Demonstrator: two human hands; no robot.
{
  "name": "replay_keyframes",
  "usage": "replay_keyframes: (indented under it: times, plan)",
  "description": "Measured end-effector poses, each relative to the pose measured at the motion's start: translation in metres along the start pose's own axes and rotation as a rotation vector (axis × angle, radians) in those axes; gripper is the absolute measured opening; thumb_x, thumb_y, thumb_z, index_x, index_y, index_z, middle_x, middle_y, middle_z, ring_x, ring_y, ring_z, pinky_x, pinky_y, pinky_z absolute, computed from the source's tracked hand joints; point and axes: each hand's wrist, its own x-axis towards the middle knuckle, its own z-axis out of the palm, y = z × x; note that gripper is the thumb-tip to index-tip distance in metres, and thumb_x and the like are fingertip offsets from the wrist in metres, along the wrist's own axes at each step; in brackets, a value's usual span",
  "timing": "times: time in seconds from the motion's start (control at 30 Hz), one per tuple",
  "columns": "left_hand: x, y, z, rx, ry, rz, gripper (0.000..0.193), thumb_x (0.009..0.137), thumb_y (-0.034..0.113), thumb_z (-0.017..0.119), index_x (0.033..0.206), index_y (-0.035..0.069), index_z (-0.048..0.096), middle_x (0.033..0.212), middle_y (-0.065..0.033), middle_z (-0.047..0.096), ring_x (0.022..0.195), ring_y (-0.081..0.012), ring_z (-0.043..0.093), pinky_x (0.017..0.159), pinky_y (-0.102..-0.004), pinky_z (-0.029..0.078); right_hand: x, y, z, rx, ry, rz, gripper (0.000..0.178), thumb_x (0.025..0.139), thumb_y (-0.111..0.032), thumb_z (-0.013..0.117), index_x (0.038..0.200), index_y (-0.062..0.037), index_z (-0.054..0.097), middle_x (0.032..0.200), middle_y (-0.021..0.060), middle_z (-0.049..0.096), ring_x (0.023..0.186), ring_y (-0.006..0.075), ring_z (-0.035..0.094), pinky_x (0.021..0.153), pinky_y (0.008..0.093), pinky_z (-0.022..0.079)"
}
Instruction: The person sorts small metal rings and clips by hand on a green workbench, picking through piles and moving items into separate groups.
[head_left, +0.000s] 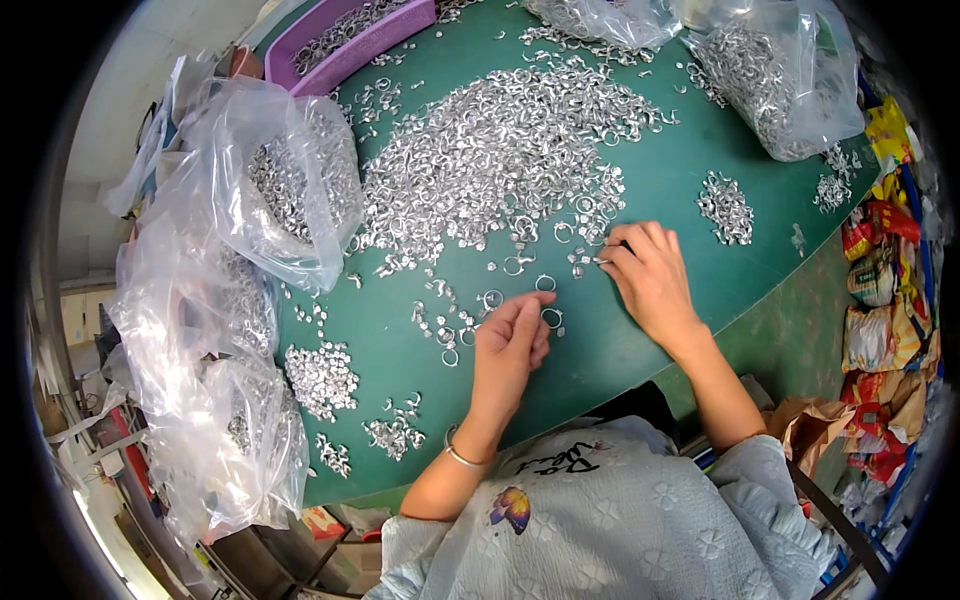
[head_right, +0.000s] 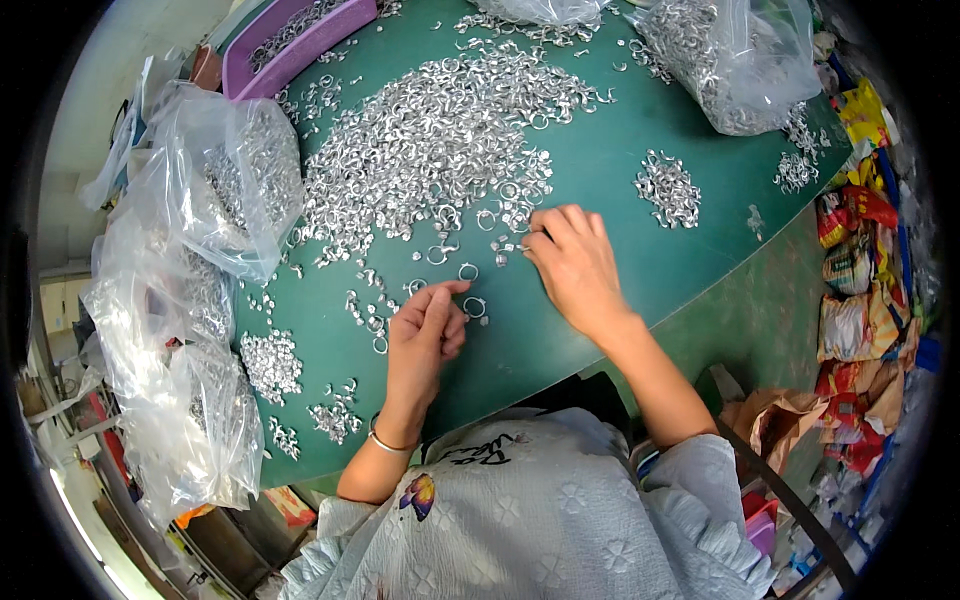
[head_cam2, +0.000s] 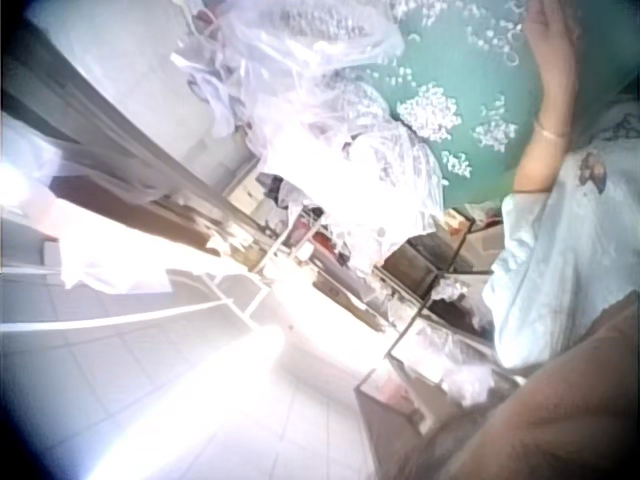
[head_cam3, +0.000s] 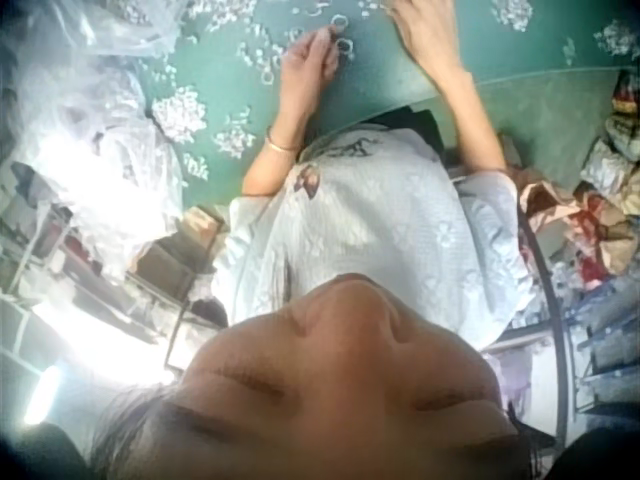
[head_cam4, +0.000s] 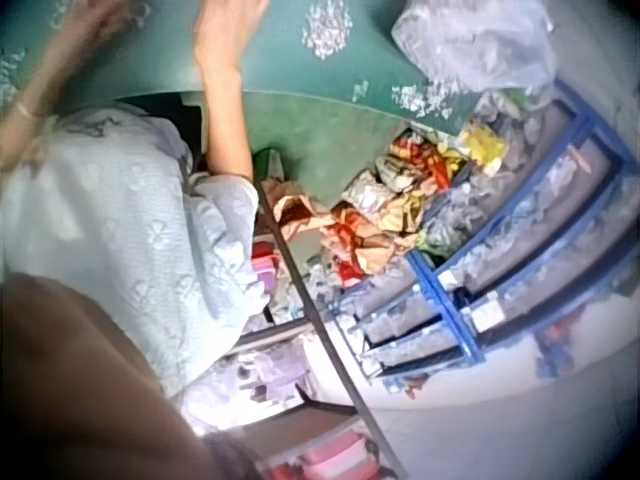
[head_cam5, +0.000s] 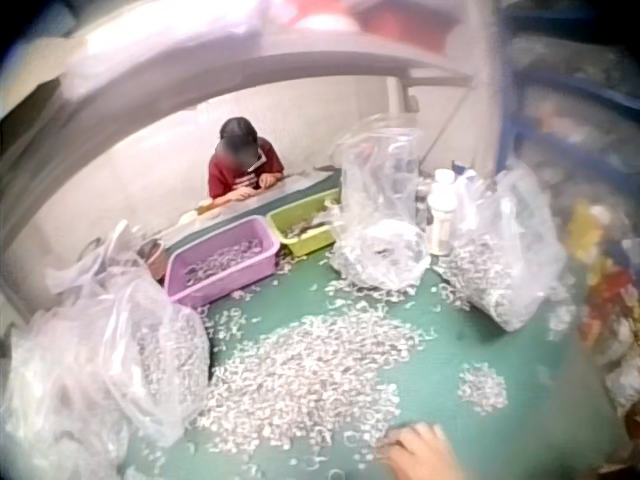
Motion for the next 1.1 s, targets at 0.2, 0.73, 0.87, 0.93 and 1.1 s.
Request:
replay_keyframes:
  times: [0.2, 0.73, 0.87, 0.93, 1.1]
  plan:
    - [0.024, -0.002, 0.012, 0.921, 0.142, 0.526, 0.024, 0.069, 0.005, 0.073, 0.091, 0.002, 0.064, 0.058, -0.0075, 0.045, 0.048, -0.0160, 0.041, 0.046, -0.0293, 0.035, -0.007, 0.010, -0.004, 1.151, 0.108, 0.625, 0.009, 0.085, -0.004, 0.057, 0.092, 0.0014, 0.059, 0.087, 0.0070, 0.063, 0.073, 0.0135, 0.057, 0.063, 0.0217, 0.043]
    - [0.042, -0.001, 0.018, 1.135, 0.101, 0.574, 0.015, 0.076, 0.014, 0.066, 0.088, 0.006, 0.061, 0.077, -0.0106, 0.060, 0.061, -0.0303, 0.058, 0.053, -0.0398, 0.045, 0.007, -0.001, -0.011, 0.724, -0.168, 0.552, 0.010, 0.083, -0.005, 0.061, 0.092, -0.0030, 0.065, 0.057, -0.0065, 0.032, 0.051, 0.0030, 0.027, 0.046, 0.0221, 0.023]
    - [0.042, 0.003, 0.027, 1.139, 0.069, 0.580, 0.012, 0.078, 0.014, 0.065, 0.087, 0.006, 0.063, 0.076, -0.0107, 0.059, 0.063, -0.0307, 0.059, 0.054, -0.0394, 0.046, 0.005, -0.001, -0.011, 0.613, -0.082, 0.600, 0.010, 0.083, -0.005, 0.060, 0.092, -0.0018, 0.064, 0.057, -0.0062, 0.029, 0.053, 0.0027, 0.026, 0.047, 0.0214, 0.023]
    - [0.045, 0.001, 0.026, 1.173, 0.059, 0.595, 0.012, 0.078, 0.014, 0.064, 0.087, 0.006, 0.064, 0.077, -0.0105, 0.058, 0.064, -0.0309, 0.059, 0.055, -0.0392, 0.046, -0.003, 0.006, -0.014, 0.578, -0.061, 0.631, 0.010, 0.084, -0.007, 0.059, 0.091, -0.0016, 0.064, 0.057, -0.0064, 0.030, 0.053, 0.0025, 0.027, 0.047, 0.0214, 0.024]
    - [0.051, -0.003, 0.014, 1.145, 0.083, 0.651, 0.012, 0.079, 0.015, 0.064, 0.085, 0.004, 0.063, 0.077, -0.0099, 0.058, 0.064, -0.0314, 0.058, 0.055, -0.0389, 0.045, -0.004, 0.017, -0.022, 0.424, -0.052, 0.572, 0.013, 0.082, -0.009, 0.061, 0.093, -0.0028, 0.063, 0.053, 0.0041, 0.041, 0.047, 0.0132, 0.038, 0.045, 0.0296, 0.031]
